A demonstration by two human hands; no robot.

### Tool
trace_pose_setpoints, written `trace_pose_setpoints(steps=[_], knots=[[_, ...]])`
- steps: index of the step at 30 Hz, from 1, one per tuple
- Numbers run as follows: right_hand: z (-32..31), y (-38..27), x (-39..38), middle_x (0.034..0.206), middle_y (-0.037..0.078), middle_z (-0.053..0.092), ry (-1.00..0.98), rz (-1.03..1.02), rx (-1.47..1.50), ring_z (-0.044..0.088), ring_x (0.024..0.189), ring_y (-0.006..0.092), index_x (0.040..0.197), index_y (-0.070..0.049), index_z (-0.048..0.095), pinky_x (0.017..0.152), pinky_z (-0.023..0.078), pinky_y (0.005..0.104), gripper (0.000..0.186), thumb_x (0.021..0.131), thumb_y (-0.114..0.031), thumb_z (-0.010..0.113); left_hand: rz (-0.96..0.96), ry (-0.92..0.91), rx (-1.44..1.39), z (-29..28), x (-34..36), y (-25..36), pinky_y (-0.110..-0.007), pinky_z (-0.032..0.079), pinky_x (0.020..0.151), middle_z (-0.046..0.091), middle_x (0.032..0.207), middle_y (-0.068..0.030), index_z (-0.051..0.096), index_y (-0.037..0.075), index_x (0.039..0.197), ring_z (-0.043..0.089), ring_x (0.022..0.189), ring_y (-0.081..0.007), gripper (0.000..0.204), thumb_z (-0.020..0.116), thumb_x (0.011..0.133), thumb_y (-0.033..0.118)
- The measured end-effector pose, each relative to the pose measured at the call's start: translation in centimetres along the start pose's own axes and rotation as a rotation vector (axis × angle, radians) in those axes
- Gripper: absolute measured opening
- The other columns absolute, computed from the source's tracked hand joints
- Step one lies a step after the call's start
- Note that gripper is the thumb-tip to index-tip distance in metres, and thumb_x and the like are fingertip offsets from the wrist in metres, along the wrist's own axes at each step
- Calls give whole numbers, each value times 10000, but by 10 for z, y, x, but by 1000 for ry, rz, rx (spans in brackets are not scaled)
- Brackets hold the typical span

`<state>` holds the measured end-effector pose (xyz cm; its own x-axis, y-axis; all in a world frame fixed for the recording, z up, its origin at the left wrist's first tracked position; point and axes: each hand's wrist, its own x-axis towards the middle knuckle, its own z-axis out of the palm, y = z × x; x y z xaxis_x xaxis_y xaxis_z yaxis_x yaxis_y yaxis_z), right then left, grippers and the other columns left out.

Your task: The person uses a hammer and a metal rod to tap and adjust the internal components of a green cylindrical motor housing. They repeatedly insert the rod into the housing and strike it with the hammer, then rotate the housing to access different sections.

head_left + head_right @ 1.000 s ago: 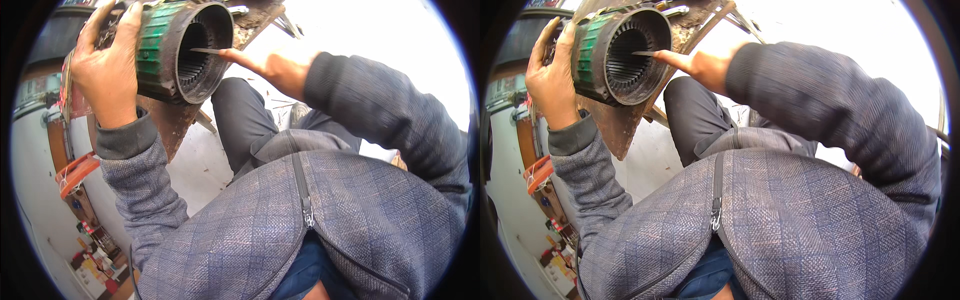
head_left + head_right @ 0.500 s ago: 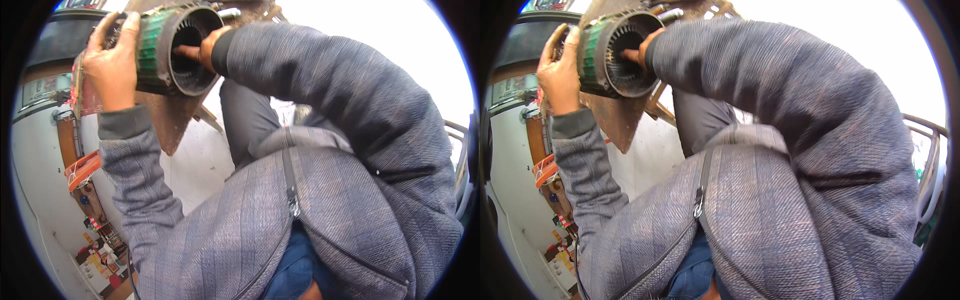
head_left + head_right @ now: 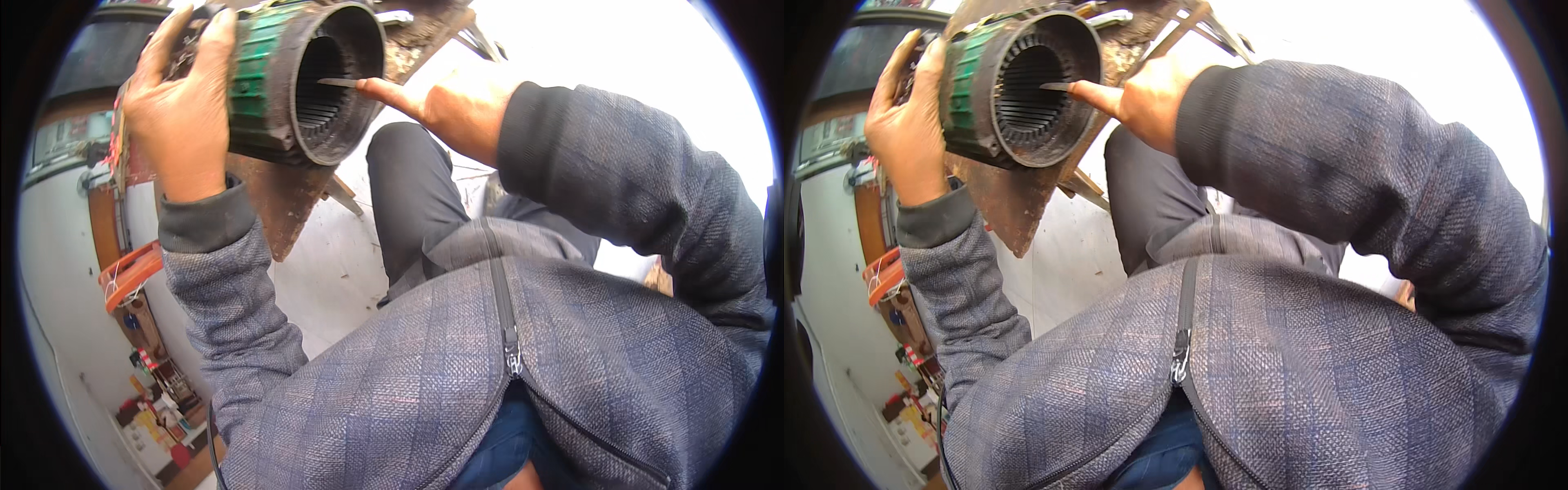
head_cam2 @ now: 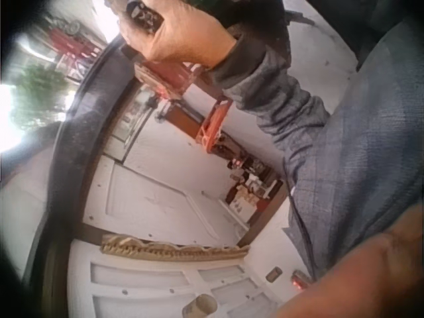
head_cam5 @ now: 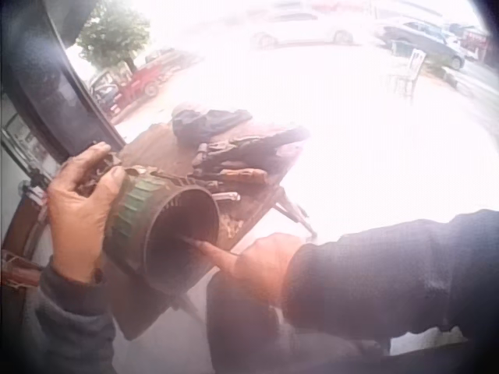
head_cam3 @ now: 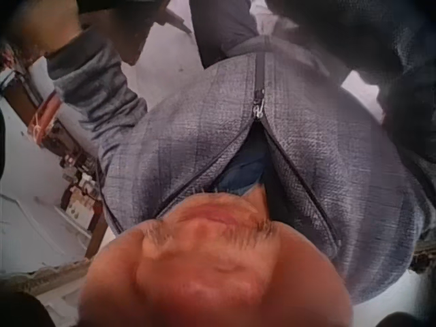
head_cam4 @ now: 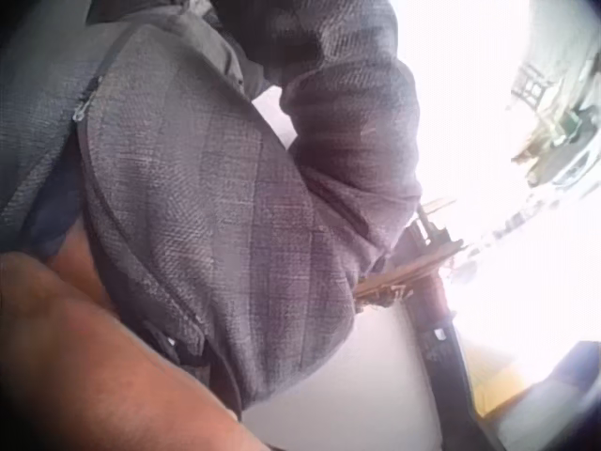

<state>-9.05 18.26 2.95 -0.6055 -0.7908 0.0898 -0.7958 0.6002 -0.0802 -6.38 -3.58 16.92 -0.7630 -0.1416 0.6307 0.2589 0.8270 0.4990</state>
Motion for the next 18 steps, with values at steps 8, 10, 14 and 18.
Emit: trace_pose_setpoints(steps=[8, 10, 14, 18], knots=[[-27, -18, 14, 701, 80, 658, -53, 22, -103, 693, 587, 230, 1701, -379, 245, 527, 592, 428, 740, 1060, -110, 498, -4, 22, -90, -2, -3, 0, -264, 560, 912, 768, 1140, -75, 758, 9, 1280, 699, 1001, -127, 394, 848, 928, 160], [-15, 5, -21, 631, 72, 605, 28, -47, -75, 631, 515, 205, 1715, -301, 235, 466, 541, 413, 756, 1046, -57, 486, 17, -22, -21, -2, -5, -1, -260, 555, 940, 767, 1189, -78, 757, 20, 1300, 699, 1045, -132, 406, 845, 937, 180], [36, -15, 61, 714, 112, 685, 117, -38, 63, 686, 571, 233, 1685, -420, 292, 506, 559, 434, 783, 999, -149, 554, -6, -45, -41, -2, -4, -2, -281, 546, 968, 771, 1188, -74, 763, 7, 1286, 700, 1061, -138, 405, 842, 937, 197], [25, -12, 34, 671, 93, 644, 217, -4, -172, 648, 527, 206, 1677, -426, 310, 488, 542, 432, 757, 1008, -150, 532, 69, 36, 17, 0, -2, -4, -277, 557, 863, 773, 1020, -59, 771, -18, 1203, 695, 917, -116, 364, 867, 900, 159]])
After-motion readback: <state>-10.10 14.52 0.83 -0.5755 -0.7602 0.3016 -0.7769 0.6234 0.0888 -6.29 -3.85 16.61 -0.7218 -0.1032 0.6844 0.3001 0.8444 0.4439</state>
